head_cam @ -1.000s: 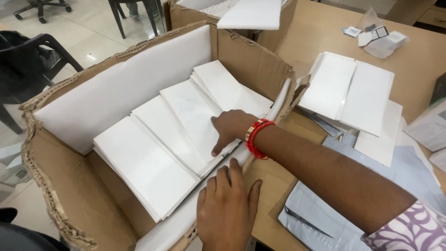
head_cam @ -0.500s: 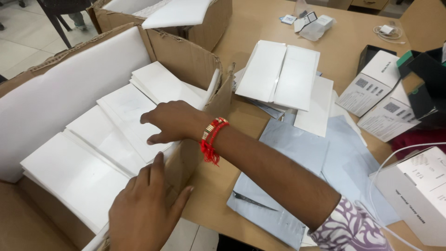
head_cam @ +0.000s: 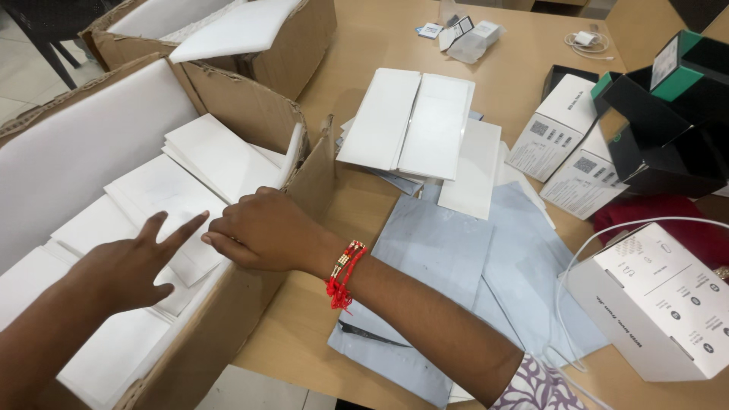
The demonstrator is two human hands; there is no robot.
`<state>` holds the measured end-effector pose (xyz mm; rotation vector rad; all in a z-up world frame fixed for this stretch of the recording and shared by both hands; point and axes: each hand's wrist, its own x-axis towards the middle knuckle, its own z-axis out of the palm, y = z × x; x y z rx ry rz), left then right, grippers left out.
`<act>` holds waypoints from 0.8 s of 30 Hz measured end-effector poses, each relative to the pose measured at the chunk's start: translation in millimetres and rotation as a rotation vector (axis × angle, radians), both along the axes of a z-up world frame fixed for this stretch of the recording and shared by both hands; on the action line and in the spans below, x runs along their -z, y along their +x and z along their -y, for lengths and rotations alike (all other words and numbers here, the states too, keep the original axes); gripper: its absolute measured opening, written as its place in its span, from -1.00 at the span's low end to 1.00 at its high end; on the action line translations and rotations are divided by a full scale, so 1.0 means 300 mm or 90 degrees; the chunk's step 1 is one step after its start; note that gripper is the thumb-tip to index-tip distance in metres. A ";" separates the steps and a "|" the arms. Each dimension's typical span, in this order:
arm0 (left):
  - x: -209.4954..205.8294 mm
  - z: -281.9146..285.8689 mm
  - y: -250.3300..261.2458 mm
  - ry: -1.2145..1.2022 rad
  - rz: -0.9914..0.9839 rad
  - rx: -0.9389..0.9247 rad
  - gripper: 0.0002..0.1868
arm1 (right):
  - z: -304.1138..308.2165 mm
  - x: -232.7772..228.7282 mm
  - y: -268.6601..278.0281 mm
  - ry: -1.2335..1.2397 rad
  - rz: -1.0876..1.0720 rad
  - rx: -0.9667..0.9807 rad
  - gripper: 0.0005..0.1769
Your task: The person takes white rectangular items from one stack and places them into cardboard boxes, organizing them into neat rows.
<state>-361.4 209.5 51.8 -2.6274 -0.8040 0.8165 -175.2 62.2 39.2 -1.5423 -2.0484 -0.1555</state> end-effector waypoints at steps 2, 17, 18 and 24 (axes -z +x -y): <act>0.097 -0.053 0.017 -0.038 0.056 0.040 0.20 | 0.001 0.010 0.000 0.059 -0.028 -0.020 -0.59; 0.216 -0.124 0.066 0.003 0.152 0.137 -0.62 | 0.064 0.012 0.040 0.182 0.017 -0.016 -0.73; 0.165 -0.109 0.080 -0.006 0.114 0.125 -0.57 | 0.104 0.018 0.073 0.273 0.006 -0.025 -0.65; -0.280 0.067 0.304 0.133 0.111 0.135 -0.50 | 0.428 0.133 0.446 0.127 -0.130 0.235 -0.61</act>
